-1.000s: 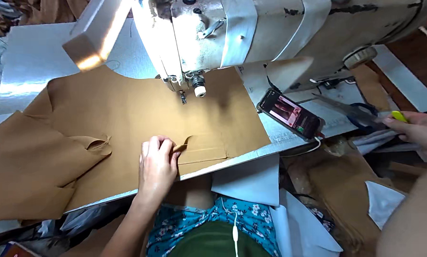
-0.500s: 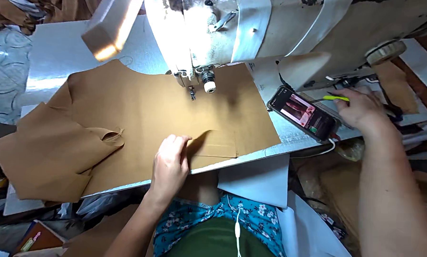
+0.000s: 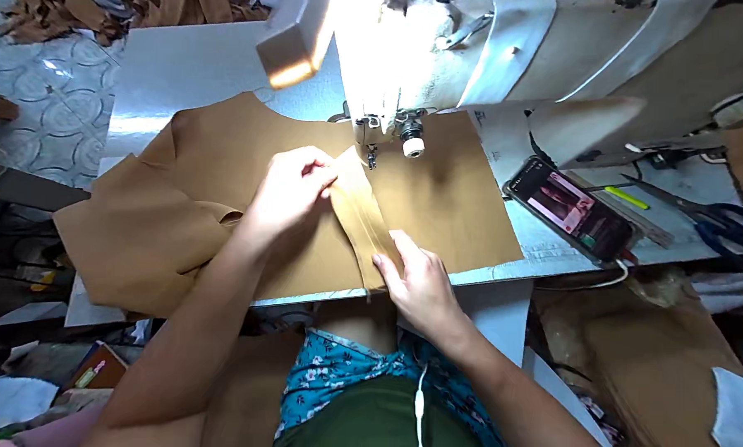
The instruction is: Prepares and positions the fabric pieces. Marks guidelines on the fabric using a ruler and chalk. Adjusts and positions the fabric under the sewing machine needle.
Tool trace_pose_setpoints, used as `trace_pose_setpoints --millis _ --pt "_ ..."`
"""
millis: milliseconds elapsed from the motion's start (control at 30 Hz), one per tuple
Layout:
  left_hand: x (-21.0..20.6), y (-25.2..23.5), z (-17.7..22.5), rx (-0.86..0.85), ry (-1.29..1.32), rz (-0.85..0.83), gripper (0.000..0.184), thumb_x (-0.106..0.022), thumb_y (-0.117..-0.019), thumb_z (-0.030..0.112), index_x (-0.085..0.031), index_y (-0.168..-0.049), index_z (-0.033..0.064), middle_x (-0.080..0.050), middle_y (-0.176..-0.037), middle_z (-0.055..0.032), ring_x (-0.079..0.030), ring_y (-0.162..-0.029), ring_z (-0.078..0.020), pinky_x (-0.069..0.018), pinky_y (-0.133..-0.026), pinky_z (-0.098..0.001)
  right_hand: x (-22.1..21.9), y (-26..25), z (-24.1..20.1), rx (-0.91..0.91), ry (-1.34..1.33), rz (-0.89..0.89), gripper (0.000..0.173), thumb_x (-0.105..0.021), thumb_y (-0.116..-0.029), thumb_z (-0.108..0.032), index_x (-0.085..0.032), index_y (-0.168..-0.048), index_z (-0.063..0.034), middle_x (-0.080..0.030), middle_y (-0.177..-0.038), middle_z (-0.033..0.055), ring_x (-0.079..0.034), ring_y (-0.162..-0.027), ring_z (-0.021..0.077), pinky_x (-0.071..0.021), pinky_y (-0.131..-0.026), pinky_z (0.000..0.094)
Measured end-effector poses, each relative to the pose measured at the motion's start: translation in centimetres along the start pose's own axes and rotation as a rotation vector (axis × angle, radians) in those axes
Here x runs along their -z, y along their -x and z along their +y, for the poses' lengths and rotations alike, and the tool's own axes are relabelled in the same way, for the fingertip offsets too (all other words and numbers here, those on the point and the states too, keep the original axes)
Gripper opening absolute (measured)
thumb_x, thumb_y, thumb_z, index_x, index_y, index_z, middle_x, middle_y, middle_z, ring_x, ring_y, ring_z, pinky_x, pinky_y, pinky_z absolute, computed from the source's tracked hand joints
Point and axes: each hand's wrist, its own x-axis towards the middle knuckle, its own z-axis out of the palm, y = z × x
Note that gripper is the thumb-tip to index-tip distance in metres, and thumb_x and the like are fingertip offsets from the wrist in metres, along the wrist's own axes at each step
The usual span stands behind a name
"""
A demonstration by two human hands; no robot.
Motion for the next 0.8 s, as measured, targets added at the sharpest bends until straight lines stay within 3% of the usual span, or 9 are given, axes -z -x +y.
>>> trace_pose_setpoints --millis 67,100,167,233,333,400,533,667,800 --pt "-0.1 -1.9 -1.1 0.062 0.013 -0.164 0.018 -0.053 -0.1020 0.001 -0.069 -0.105 -0.0053 -0.066 -0.082 -0.0070 -0.059 -0.070 -0.0055 -0.0517 -0.070 -0.0237 -0.9 0.0 0.2 0.006 0.056 0.059 0.018 -0.061 -0.0988 -0.012 -0.070 -0.104 0.0025 -0.071 -0.088 0.0152 -0.071 -0.077 0.0275 -0.0575 -0.070 0.0447" --pt "-0.4 -2.6 -1.0 0.098 -0.012 -0.205 0.018 -0.053 -0.1025 0.001 -0.071 -0.105 -0.0041 -0.067 -0.084 -0.0074 -0.059 -0.072 -0.0071 -0.0518 -0.071 -0.0257 -1.0 0.1 0.2 -0.013 0.054 0.067 0.020 -0.062 -0.0984 -0.010 -0.070 -0.108 0.0044 -0.071 -0.089 0.0161 -0.071 -0.078 0.0277 -0.0579 -0.071 0.0442" --pt "-1.4 -3.7 -0.4 0.161 -0.119 -0.214 0.017 -0.059 -0.1018 0.005 -0.073 -0.107 -0.0008 -0.071 -0.094 -0.0121 -0.065 -0.084 -0.0176 -0.0529 -0.082 -0.0382 -1.0 0.3 -0.1 -0.095 0.024 0.047 0.044 -0.064 -0.0977 -0.010 -0.057 -0.139 0.0037 -0.073 -0.088 0.0173 -0.072 -0.076 0.0289 -0.0586 -0.072 0.0450" --pt "-2.6 -4.6 0.3 0.217 -0.226 -0.177 0.018 -0.067 -0.0983 0.010 -0.073 -0.111 -0.0003 -0.072 -0.101 -0.0179 -0.068 -0.097 -0.0316 -0.0507 -0.090 -0.0532 -1.0 0.2 -0.3 -0.148 0.017 0.030 0.062 -0.064 -0.0979 -0.012 -0.041 -0.155 -0.0025 -0.071 -0.082 0.0149 -0.070 -0.067 0.0263 -0.0585 -0.067 0.0426" --pt "-3.9 -5.5 1.0 0.245 -0.306 -0.171 0.021 -0.073 -0.0943 0.013 -0.067 -0.107 -0.0028 -0.068 -0.098 -0.0206 -0.066 -0.098 -0.0380 -0.0500 -0.088 -0.0593 -0.6 0.0 -0.5 -0.221 -0.024 -0.017 0.045 -0.060 -0.1011 -0.011 -0.055 -0.144 -0.0026 -0.071 -0.082 0.0151 -0.069 -0.064 0.0220 -0.0587 -0.065 0.0378" --pt "-4.1 -5.8 1.3 0.225 -0.332 -0.204 0.014 -0.066 -0.0989 0.010 -0.069 -0.103 -0.0032 -0.069 -0.098 -0.0215 -0.066 -0.098 -0.0378 -0.0491 -0.089 -0.0577 0.0 -0.5 -0.8 -0.317 -0.044 -0.088 0.037 -0.057 -0.1041 -0.014 -0.059 -0.139 -0.0033 -0.072 -0.087 0.0140 -0.069 -0.067 0.0189 -0.0584 -0.068 0.0350" --pt "-4.3 -6.1 1.3 0.227 -0.338 -0.194 0.018 -0.059 -0.1013 0.007 -0.070 -0.111 -0.0031 -0.071 -0.106 -0.0221 -0.067 -0.105 -0.0375 -0.0488 -0.094 -0.0569 0.6 -1.5 -0.9 -0.382 -0.042 -0.110 0.034 -0.056 -0.1054 -0.016 -0.061 -0.137 -0.0047 -0.070 -0.080 0.0111 -0.067 -0.064 0.0161 -0.0567 -0.065 0.0334" --pt "-4.9 -6.6 1.3 0.292 -0.402 -0.121 0.021 -0.060 -0.1007 0.013 -0.069 -0.111 -0.0018 -0.071 -0.106 -0.0232 -0.067 -0.107 -0.0419 -0.0483 -0.091 -0.0627 0.6 -2.4 -0.8 -0.338 0.046 -0.071 0.034 -0.057 -0.1044 -0.017 -0.064 -0.135 -0.0049 -0.070 -0.081 0.0124 -0.065 -0.066 0.0221 -0.0537 -0.065 0.0409" --pt "-5.3 -6.8 0.8 0.286 -0.416 -0.070 0.022 -0.058 -0.1015 0.015 -0.069 -0.110 -0.0019 -0.072 -0.104 -0.0227 -0.068 -0.104 -0.0416 -0.0494 -0.090 -0.0621 0.1 -2.8 -0.5 -0.291 0.154 -0.019 0.033 -0.056 -0.1038 -0.017 -0.065 -0.134 -0.0060 -0.070 -0.080 0.0136 -0.066 -0.065 0.0279 -0.0520 -0.062 0.0470"
